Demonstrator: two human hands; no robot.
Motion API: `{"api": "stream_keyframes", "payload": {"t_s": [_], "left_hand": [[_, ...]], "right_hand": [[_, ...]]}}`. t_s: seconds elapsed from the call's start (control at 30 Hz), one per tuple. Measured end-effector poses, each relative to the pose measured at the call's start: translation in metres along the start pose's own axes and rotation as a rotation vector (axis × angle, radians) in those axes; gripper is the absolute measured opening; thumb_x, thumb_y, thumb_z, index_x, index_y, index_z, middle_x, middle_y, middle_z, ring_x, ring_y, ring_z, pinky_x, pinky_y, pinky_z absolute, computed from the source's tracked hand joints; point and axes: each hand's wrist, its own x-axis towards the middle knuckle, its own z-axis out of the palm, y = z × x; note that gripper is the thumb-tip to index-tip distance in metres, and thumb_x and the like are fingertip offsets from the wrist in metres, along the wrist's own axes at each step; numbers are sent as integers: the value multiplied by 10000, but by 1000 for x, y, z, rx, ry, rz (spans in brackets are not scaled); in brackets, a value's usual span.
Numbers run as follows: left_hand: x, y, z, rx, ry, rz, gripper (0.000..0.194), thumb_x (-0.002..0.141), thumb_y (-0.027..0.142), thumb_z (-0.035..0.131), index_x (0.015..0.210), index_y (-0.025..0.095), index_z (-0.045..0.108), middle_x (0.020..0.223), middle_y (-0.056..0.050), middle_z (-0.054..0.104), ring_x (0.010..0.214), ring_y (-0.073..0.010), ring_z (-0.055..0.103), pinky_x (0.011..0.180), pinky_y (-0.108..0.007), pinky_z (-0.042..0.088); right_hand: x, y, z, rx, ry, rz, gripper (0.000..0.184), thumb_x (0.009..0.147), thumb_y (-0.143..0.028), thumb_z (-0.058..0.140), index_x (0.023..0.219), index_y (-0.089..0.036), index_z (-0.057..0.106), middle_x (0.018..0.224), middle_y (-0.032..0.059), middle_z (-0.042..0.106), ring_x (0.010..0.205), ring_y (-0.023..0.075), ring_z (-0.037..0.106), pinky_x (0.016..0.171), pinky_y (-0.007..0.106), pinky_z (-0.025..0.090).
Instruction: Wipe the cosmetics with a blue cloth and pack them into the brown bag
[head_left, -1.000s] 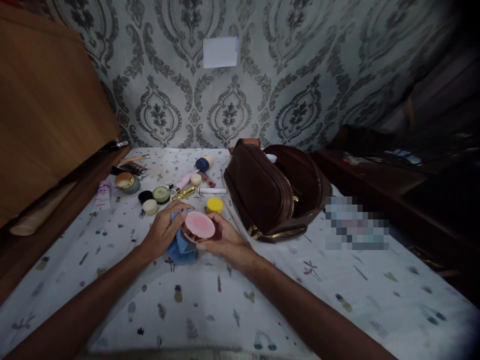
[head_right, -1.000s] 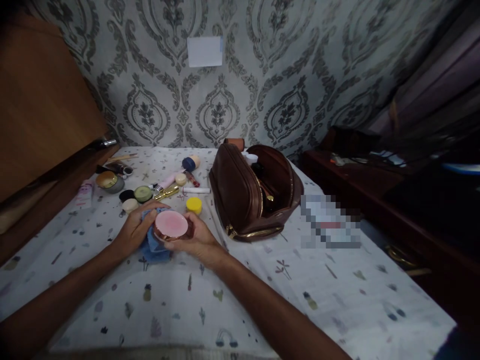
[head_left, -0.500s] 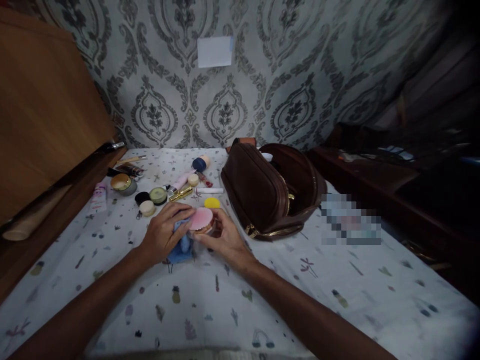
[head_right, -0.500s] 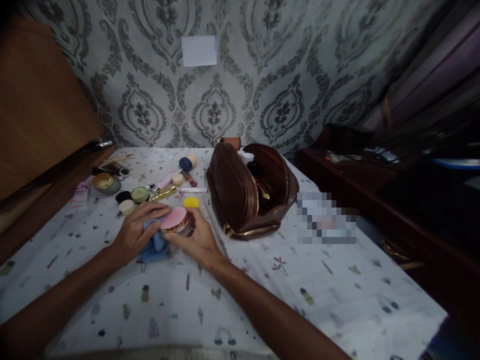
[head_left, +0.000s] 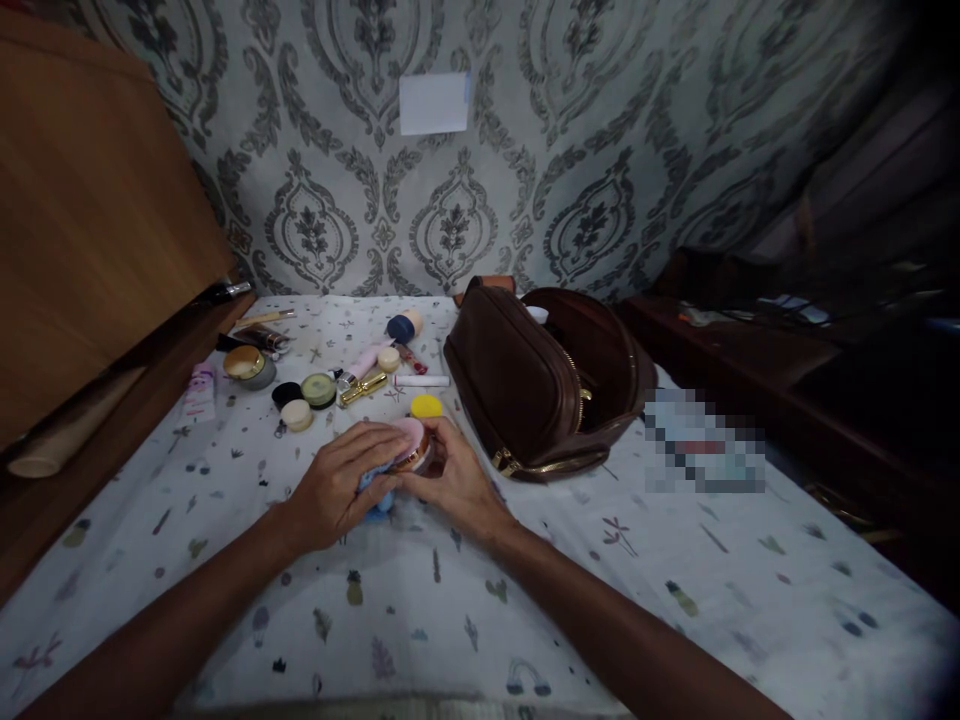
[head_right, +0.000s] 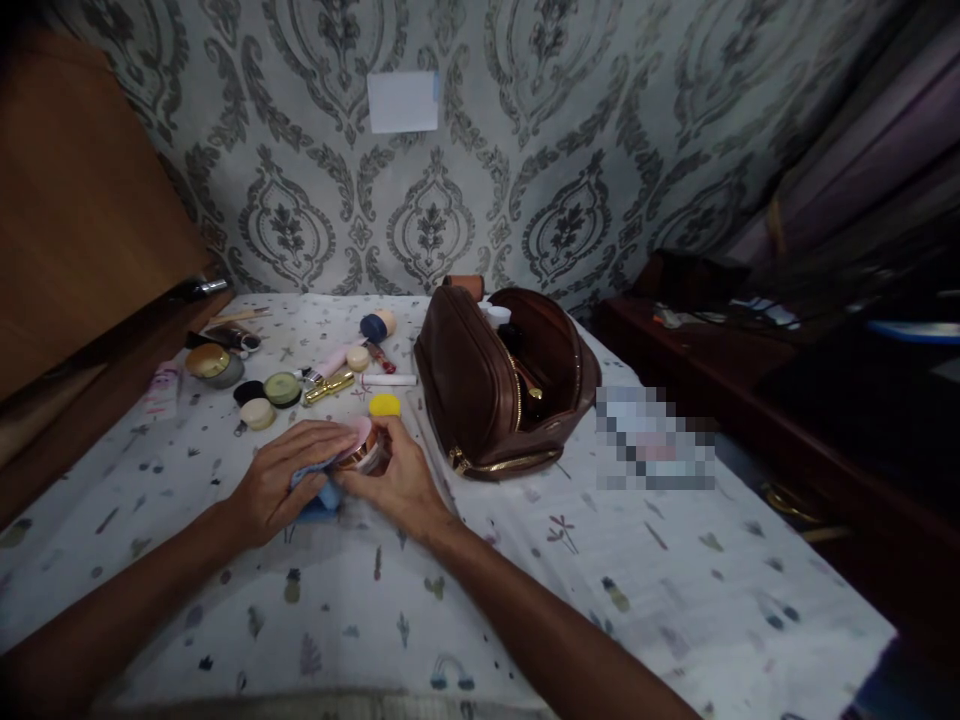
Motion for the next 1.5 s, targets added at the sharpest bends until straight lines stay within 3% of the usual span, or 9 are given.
{"api": "stream_keyframes", "payload": {"t_s": [0.17,0.37,0.6,0.73,0.87,1.0,1.17,1.33,1.5], "left_hand": [[5,10,-1,-3,44,-54,366,945,129,514,1306,182,541,1231,-144,642,1160,-219,613,974,-378,528],[6,19,4,15,57,-149,239,936,97,521,1142,196,589,1169,-97,641,1106,-182,631,959,-327,522],[5,13,3,137,71,-270,131,944,149,496,989,195,610,1025,-62,606,974,-177,614,866,-308,515],[6,5,0,177,85,-389,119,948,185,483,974,190,598,928,-37,600,908,-181,601,814,-303,492],[4,-2,-2,171,58,-386,195,963,188,446,990,191,639,912,-35,589,871,-170,599,779,-290,483],[3,-4,-2,137,36,-392,221,951,232,485,1076,193,662,953,-52,606,910,-188,609,797,-309,499],[2,-3,0,79,7,-347,312,947,235,489,1210,179,649,1028,-83,595,989,-211,599,858,-345,514],[5,0,-1,-67,3,-242,326,945,139,472,1186,226,673,1071,-75,623,1005,-188,607,874,-326,509],[13,-1,-14,-232,-65,-217,307,903,72,474,1010,215,724,938,-52,665,897,-165,637,800,-291,519]], "right_hand": [[0,0,2,18,-11,-35,566,633,-273,804,1117,-220,517,1031,15,642,949,190,622,870,334,507],[-4,2,4,-178,-55,-144,522,668,-192,728,1155,-211,539,1042,28,624,937,200,611,816,318,510],[-8,-1,2,-291,-133,-279,582,688,-164,735,1228,-206,523,1147,59,614,1027,228,606,918,367,495],[-8,2,3,-294,-163,-308,584,689,-254,815,1202,-211,539,1155,65,626,1056,247,604,939,393,494],[-9,6,5,-194,-100,-215,710,625,-337,878,1234,-232,529,1186,72,617,1066,254,611,951,407,494],[-6,1,5,-54,-59,-78,679,616,-352,871,1200,-229,546,1133,54,639,1034,234,628,947,389,503],[-1,-2,2,-43,28,-68,662,598,-332,859,1167,-216,542,1128,60,640,1034,231,618,959,386,489],[0,4,2,-94,47,-72,658,604,-322,844,1176,-208,540,1122,66,635,1033,238,614,962,407,484],[0,2,3,-12,73,18,875,558,-309,875,1333,-197,485,1299,111,573,1203,268,550,1063,428,434]]}}
